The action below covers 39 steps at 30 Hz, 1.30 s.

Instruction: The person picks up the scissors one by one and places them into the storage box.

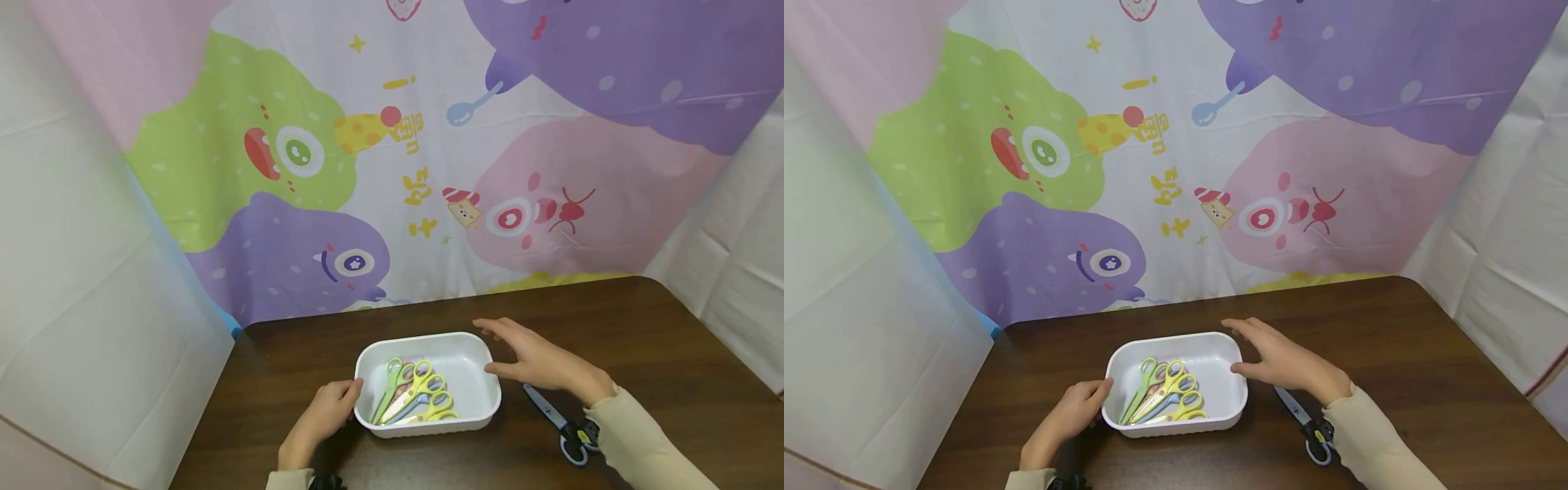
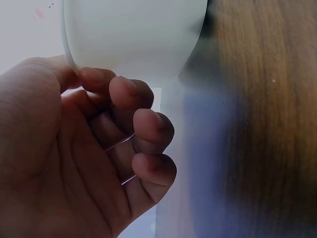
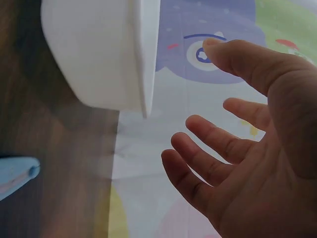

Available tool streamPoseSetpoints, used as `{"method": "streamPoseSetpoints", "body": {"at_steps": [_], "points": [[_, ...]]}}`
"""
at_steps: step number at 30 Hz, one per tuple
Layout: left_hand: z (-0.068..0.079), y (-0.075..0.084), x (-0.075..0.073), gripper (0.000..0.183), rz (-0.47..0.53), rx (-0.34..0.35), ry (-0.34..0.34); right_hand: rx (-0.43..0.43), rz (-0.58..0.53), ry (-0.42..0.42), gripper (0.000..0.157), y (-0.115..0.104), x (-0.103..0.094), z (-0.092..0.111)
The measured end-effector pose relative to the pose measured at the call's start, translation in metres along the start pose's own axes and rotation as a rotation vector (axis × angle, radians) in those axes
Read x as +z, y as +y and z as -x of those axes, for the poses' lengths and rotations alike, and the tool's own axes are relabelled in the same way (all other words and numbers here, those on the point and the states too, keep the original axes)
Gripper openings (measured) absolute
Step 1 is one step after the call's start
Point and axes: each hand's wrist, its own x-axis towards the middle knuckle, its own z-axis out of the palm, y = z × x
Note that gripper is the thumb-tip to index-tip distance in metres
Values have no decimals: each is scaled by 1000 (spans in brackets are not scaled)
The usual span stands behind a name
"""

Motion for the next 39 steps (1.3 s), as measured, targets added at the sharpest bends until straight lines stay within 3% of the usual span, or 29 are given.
{"method": "streamPoseSetpoints", "body": {"at_steps": [6, 14, 27, 39], "points": [[0, 0, 0, 48, 1, -3, -4, 0, -16, 16, 75, 7, 0, 14], [1, 0, 0, 48, 3, -7, -1, 51, -22, -33, 75, 16, 3, 34], [0, 1, 0, 48, 3, -7, 0, 45, 69, -50, 60, 34, 9, 53], [0, 1, 1, 50, 13, -16, -5, 68, 50, -127, 53, 51, 7, 71]]}}
